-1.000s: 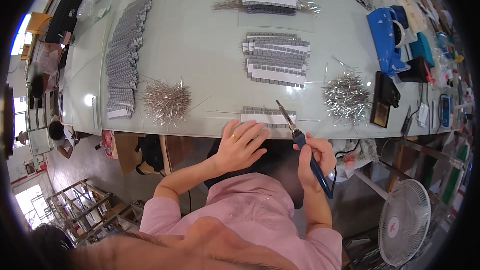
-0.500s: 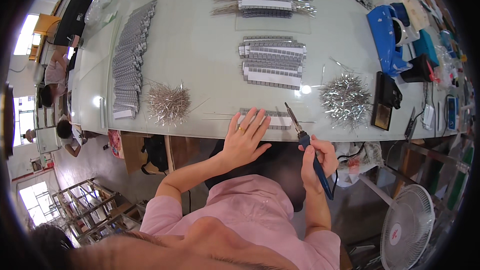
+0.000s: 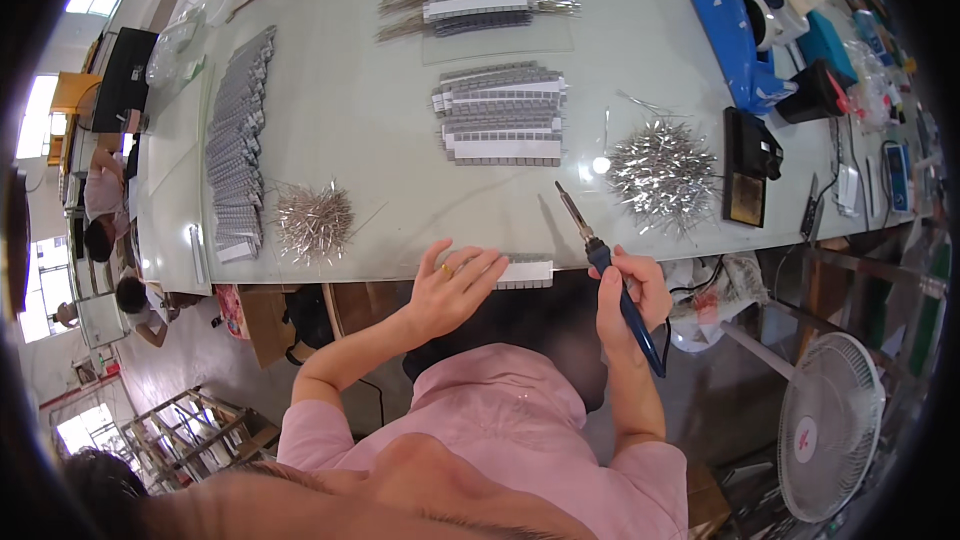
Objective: Soldering electronic components onto a flexible strip.
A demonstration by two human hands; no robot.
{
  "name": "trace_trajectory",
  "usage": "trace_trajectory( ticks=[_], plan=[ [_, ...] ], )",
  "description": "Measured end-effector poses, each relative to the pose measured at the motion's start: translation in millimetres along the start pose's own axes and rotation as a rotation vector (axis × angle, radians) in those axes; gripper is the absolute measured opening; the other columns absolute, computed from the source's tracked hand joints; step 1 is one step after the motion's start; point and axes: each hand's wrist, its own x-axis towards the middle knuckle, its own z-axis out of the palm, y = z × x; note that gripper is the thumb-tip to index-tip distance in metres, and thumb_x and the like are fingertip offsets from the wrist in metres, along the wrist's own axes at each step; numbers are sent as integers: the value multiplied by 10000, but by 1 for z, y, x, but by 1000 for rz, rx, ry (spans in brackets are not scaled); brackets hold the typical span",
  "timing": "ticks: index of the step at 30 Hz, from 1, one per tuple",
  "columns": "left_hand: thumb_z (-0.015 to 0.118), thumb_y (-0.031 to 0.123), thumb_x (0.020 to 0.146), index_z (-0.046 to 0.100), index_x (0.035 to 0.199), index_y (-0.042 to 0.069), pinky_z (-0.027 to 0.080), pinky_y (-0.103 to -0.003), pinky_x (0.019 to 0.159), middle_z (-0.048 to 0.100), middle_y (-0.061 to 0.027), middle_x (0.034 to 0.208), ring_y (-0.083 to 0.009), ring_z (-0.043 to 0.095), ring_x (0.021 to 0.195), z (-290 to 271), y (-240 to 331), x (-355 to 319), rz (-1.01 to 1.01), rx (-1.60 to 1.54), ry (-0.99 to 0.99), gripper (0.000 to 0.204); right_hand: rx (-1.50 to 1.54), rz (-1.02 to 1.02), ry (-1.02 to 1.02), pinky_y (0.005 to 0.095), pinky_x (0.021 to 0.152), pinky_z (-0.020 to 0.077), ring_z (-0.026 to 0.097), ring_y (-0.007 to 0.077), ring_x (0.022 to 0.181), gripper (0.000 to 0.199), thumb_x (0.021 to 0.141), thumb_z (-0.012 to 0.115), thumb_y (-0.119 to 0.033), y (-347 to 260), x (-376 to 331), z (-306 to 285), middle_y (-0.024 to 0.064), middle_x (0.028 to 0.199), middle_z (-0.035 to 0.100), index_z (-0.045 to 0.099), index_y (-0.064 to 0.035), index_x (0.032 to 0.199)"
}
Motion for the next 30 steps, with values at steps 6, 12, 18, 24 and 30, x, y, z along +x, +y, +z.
trace_trajectory(
  ticks=[6, 12, 18, 24, 30],
  plan=[
    [663, 87, 819, 681, 1015, 79, 452, -429, 975, 690, -48, 1040, -224, 651, 972, -24, -20, 36, -104, -220, -206, 197, -9, -64, 47, 420, 1012, 485, 693, 169, 706, 94, 927, 603, -55, -3, 11, -5, 98, 817, 643, 556, 2, 986],
    [629, 117, 870, 684, 1023, 54, 514, -418, 839, 714, -113, 947, -292, 671, 874, -33, -44, 54, -120, -305, -362, 174, -35, 9, 60, 298, 783, 516, 661, 166, 734, 82, 958, 557, -45, 8, 14, -14, 97, 918, 614, 550, 3, 1024],
    [577, 200, 907, 683, 1052, 70, 511, -472, 792, 695, -146, 962, -367, 650, 919, -52, -130, 145, -387, -335, -293, 221, 34, 88, 267, 261, 705, 505, 654, 146, 706, 74, 956, 569, -63, 30, 47, -12, 94, 882, 650, 565, 4, 989],
    [649, 162, 873, 709, 1073, 110, 493, -415, 845, 678, -52, 994, -269, 631, 977, 11, -216, 223, -67, 127, 244, 215, 96, 35, 242, 277, 679, 548, 660, 158, 725, 113, 945, 596, -41, 67, 44, -5, 103, 956, 641, 570, 22, 1036],
    [665, 150, 863, 676, 1141, 105, 450, -419, 924, 633, -48, 1093, -243, 587, 1054, 36, -230, 221, -33, 273, 175, 282, 147, 42, 266, 298, 688, 595, 641, 135, 764, 103, 942, 590, -21, 63, 48, 1, 102, 938, 639, 564, 32, 1026]
  ],
)
